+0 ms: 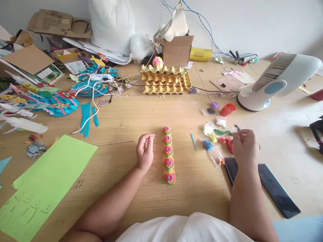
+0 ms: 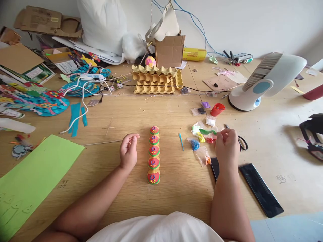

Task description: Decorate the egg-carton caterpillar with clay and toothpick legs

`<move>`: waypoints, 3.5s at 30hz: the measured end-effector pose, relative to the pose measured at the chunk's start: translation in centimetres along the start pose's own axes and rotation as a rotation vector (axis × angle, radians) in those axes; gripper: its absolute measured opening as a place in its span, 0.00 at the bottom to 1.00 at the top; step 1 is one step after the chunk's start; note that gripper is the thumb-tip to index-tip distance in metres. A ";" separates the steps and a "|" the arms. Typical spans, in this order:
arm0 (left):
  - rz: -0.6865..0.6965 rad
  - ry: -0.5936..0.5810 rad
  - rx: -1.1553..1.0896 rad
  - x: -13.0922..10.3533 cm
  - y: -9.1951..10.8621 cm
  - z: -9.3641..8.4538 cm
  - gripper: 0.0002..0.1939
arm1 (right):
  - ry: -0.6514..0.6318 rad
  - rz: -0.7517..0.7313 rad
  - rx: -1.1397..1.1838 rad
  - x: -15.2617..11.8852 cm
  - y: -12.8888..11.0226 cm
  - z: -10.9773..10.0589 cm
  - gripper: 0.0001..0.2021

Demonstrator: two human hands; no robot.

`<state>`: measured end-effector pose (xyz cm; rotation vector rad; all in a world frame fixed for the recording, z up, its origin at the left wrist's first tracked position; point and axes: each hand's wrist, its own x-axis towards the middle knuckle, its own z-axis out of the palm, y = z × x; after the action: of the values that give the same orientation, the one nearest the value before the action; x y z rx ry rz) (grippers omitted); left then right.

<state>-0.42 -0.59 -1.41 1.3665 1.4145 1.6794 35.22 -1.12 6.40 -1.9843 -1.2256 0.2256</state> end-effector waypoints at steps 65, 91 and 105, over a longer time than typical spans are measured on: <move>-0.018 0.007 0.016 0.0 0.0 0.2 0.15 | -0.306 -0.050 -0.527 6.2 -3.8 8.6 0.08; -0.078 -0.283 0.217 -1.1 -0.4 0.2 0.21 | -0.949 0.778 1.326 -7.3 -9.4 10.3 0.07; -0.170 -0.280 -0.076 -0.7 -1.8 0.7 0.26 | -0.853 0.727 1.380 -4.7 -11.0 13.2 0.07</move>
<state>0.13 -0.41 -3.40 1.3384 1.2550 1.3606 18.52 4.50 3.85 -0.9102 -0.3557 1.8333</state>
